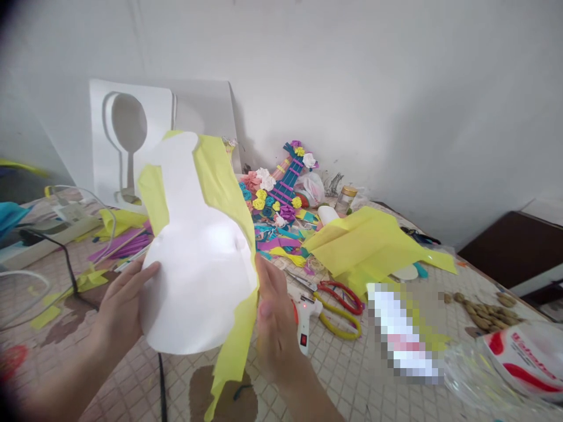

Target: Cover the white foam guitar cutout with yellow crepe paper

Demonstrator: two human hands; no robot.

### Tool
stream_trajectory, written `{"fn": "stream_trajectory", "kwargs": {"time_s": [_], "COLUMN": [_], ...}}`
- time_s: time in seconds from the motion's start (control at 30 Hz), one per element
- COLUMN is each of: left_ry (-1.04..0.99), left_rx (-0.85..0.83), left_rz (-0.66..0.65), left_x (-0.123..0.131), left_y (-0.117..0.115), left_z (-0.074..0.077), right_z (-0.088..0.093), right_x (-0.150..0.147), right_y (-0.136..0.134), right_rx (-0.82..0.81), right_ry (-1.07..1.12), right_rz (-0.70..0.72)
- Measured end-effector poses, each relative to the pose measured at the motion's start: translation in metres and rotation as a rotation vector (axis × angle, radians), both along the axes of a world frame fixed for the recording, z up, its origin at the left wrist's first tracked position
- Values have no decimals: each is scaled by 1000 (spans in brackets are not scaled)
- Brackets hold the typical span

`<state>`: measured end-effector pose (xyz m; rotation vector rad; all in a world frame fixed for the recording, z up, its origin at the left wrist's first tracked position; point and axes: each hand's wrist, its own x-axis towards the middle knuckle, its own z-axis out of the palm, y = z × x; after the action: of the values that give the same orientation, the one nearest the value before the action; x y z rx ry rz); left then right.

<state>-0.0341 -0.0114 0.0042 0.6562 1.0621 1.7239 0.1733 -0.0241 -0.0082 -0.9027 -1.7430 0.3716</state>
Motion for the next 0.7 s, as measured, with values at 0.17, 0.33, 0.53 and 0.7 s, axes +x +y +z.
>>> {"fn": "stream_trajectory", "kwargs": {"time_s": [0.17, 0.33, 0.53, 0.7], "left_ry": [19, 1, 17, 51], "left_rx": [6, 10, -4, -8], "left_rz": [22, 29, -49, -93], "left_x": [-1, -2, 0, 4], "left_y": [2, 3, -3, -5], "left_z": [-3, -2, 4, 3], "right_z": [-1, -2, -2, 7], "right_x": [10, 7, -1, -2], "right_y": [4, 4, 5, 3], "right_rx": [140, 50, -210, -283], "right_ry": [-158, 58, 346, 350], "right_rz": [-20, -39, 59, 95]}}
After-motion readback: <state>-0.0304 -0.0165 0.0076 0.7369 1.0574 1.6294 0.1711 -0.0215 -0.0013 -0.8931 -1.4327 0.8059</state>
